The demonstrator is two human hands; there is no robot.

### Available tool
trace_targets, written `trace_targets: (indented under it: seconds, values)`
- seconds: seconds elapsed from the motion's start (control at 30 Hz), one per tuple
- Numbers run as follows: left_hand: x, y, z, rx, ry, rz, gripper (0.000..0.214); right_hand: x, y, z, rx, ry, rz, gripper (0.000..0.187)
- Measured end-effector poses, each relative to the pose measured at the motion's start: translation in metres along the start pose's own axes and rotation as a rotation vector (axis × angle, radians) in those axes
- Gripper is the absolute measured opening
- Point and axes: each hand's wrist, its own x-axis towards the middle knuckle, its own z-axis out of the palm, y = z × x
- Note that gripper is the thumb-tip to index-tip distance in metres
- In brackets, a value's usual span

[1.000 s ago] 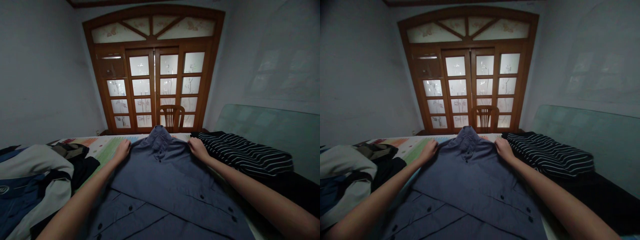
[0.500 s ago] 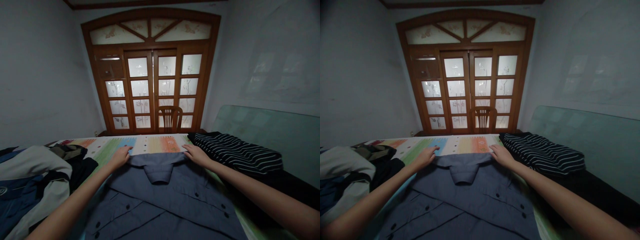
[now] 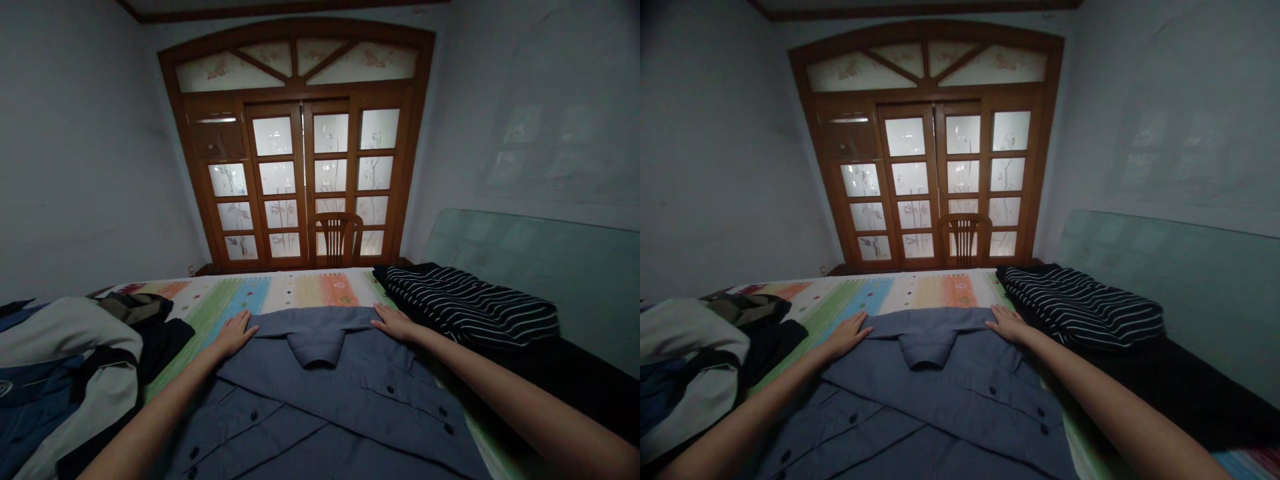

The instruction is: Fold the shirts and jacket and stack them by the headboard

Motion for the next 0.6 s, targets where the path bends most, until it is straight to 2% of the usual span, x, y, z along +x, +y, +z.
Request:
trace_targets:
  seconds: [0.17, 0.33, 0.47, 0.6]
  values:
    - [0.005, -0.002, -0.023, 0.025, -0.005, -0.012, 0.046, 0.017, -0.007, -0.034, -0.061, -0.072, -0.103, 0.064]
    - [0.021, -0.007, -0.049, 0.086, -0.142, -0.029, 0.028, 0.028, -0.016, -0.047, -0.037, -0.143, -0.128, 0.040]
    - [0.026, -0.011, -0.061, 0.120, -0.159, 0.004, 0.020, 0.026, -0.016, -0.045, -0.081, -0.092, -0.115, 0.026]
    - [0.021, -0.012, -0.074, 0.157, -0.044, 0.017, 0.021, 0.018, -0.015, -0.054, -0.154, 0.066, -0.095, 0.024]
